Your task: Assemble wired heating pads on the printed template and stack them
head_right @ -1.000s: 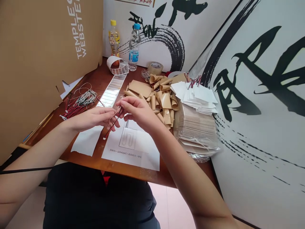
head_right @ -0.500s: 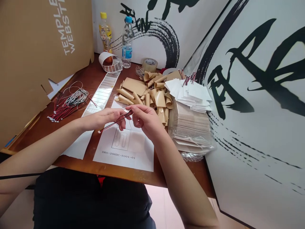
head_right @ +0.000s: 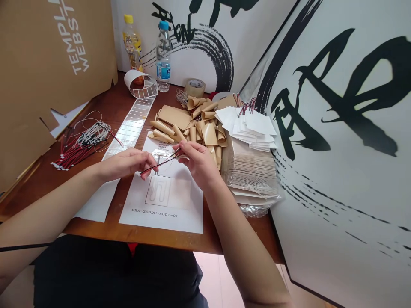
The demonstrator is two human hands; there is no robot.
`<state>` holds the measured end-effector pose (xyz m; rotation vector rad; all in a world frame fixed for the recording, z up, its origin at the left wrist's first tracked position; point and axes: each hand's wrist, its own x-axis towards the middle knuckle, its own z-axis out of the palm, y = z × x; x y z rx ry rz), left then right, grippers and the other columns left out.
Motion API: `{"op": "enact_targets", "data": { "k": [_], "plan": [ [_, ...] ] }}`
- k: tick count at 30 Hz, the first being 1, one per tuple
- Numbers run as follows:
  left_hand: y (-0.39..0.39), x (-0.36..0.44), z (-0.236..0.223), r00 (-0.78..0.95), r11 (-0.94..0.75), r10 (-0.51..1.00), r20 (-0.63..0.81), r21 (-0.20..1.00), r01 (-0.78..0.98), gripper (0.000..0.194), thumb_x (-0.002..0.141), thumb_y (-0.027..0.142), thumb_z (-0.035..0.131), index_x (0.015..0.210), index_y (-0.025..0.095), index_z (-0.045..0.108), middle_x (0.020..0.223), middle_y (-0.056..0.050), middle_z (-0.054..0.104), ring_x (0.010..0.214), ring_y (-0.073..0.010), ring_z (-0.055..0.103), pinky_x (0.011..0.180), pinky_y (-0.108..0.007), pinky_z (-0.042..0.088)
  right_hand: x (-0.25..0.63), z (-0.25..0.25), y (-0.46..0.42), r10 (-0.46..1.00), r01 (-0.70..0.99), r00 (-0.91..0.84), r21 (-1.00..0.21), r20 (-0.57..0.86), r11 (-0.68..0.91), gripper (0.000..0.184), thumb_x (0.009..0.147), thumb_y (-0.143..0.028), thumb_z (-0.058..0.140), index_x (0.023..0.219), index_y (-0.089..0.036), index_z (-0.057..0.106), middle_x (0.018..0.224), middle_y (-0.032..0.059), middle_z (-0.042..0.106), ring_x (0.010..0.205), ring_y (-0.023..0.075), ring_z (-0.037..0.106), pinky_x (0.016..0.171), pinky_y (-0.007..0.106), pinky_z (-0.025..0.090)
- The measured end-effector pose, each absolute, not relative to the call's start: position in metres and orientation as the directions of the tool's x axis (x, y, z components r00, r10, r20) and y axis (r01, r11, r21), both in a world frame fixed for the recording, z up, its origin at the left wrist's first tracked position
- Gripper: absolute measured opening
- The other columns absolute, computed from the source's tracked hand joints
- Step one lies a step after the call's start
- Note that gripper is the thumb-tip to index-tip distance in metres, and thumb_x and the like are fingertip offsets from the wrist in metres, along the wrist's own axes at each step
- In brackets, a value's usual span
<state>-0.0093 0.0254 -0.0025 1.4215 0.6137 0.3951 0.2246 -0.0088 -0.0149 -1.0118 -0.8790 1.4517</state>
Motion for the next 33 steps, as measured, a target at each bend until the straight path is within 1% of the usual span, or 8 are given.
{"op": "enact_targets", "data": {
  "k": [4, 9, 12, 17, 22, 28, 30, 33],
  "plan": [
    [0.027, -0.01, -0.005, 0.764, 0.176, 0.631, -0.137, 0.984, 0.031, 0.061, 0.086, 0.075, 0.064, 0.088, 0.016, 0.081, 0.058, -0.004, 0.067, 0.066, -0.0155, 0.061, 0.075, -0.032, 0.047, 0.226, -0.019, -0.007, 0.991, -0.387, -0.069, -0.912, -0.117, -0.135, 0.035, 0.064, -0.055, 0.094, 0.076, -0.026, 0.079, 0.074, -0.0007, 0.072, 0.077, 0.0138, 0.067, 0.074, 0.028, 0.057],
    [0.029, -0.012, -0.007, 0.734, 0.081, 0.677, -0.055, 0.997, -0.001, 0.045, 0.083, 0.062, 0.076, 0.076, 0.017, 0.079, 0.063, -0.003, 0.07, 0.071, -0.0152, 0.065, 0.081, -0.033, 0.048, 0.227, -0.021, -0.006, 0.993, -0.403, -0.02, -0.908, -0.116, -0.114, 0.04, 0.062, -0.054, 0.096, 0.08, -0.022, 0.078, 0.066, -0.0038, 0.066, 0.064, 0.0101, 0.063, 0.068, 0.026, 0.058],
    [0.03, -0.012, -0.009, 0.706, 0.103, 0.705, -0.066, 0.995, -0.011, 0.037, 0.08, 0.054, 0.081, 0.076, 0.018, 0.077, 0.065, -0.002, 0.07, 0.077, -0.0169, 0.07, 0.083, -0.032, 0.05, 0.227, -0.021, -0.005, 0.994, -0.426, 0.014, -0.9, -0.11, -0.094, 0.044, 0.059, -0.054, 0.097, 0.081, -0.021, 0.077, 0.062, -0.0057, 0.063, 0.059, 0.0089, 0.062, 0.066, 0.026, 0.059],
    [0.033, -0.011, -0.015, 0.633, 0.213, 0.754, -0.175, 0.977, 0.017, 0.03, 0.074, 0.044, 0.087, 0.084, 0.018, 0.076, 0.063, 0.002, 0.068, 0.066, -0.0124, 0.067, 0.074, -0.029, 0.053, 0.227, -0.02, -0.005, 0.994, -0.447, 0.021, -0.89, -0.104, -0.084, 0.044, 0.061, -0.054, 0.096, 0.084, -0.021, 0.077, 0.061, -0.0064, 0.061, 0.054, 0.0081, 0.06, 0.057, 0.023, 0.055],
    [0.038, -0.011, -0.02, 0.518, 0.209, 0.832, -0.197, 0.977, 0.037, 0.028, 0.069, 0.036, 0.089, 0.083, 0.017, 0.074, 0.066, 0.003, 0.065, 0.059, -0.0083, 0.061, 0.064, -0.024, 0.052, 0.227, -0.021, -0.006, 0.993, -0.436, -0.009, -0.893, -0.117, -0.11, 0.041, 0.073, -0.056, 0.088, 0.087, -0.02, 0.078, 0.063, -0.0029, 0.064, 0.058, 0.0105, 0.062, 0.059, 0.025, 0.055],
    [0.038, -0.012, -0.016, 0.482, 0.251, 0.847, -0.224, 0.968, 0.008, 0.031, 0.065, 0.035, 0.091, 0.082, 0.017, 0.073, 0.069, 0.002, 0.067, 0.058, -0.0062, 0.055, 0.058, -0.022, 0.05, 0.228, -0.019, -0.004, 0.984, -0.444, -0.02, -0.88, -0.179, -0.169, 0.047, 0.075, -0.065, 0.081, 0.082, -0.019, 0.079, 0.068, 0.0005, 0.065, 0.06, 0.0116, 0.06, 0.061, 0.027, 0.053],
    [0.038, -0.012, -0.014, 0.483, 0.269, 0.844, -0.232, 0.963, -0.007, 0.032, 0.064, 0.035, 0.092, 0.083, 0.017, 0.073, 0.07, 0.002, 0.067, 0.057, -0.0059, 0.054, 0.057, -0.022, 0.05, 0.228, -0.019, -0.005, 0.981, -0.429, -0.029, -0.885, -0.189, -0.183, 0.047, 0.074, -0.064, 0.082, 0.082, -0.019, 0.079, 0.068, 0.001, 0.066, 0.062, 0.0122, 0.06, 0.063, 0.028, 0.053],
    [0.037, -0.013, -0.013, 0.476, 0.277, 0.847, -0.237, 0.961, -0.016, 0.033, 0.063, 0.035, 0.093, 0.083, 0.018, 0.074, 0.072, 0.002, 0.068, 0.057, -0.0055, 0.053, 0.057, -0.022, 0.05, 0.228, -0.02, -0.005, 0.98, -0.39, -0.048, -0.9, -0.193, -0.197, 0.042, 0.065, -0.056, 0.091, 0.082, -0.019, 0.078, 0.069, 0.0001, 0.066, 0.063, 0.012, 0.06, 0.063, 0.028, 0.053]
  ]
}}
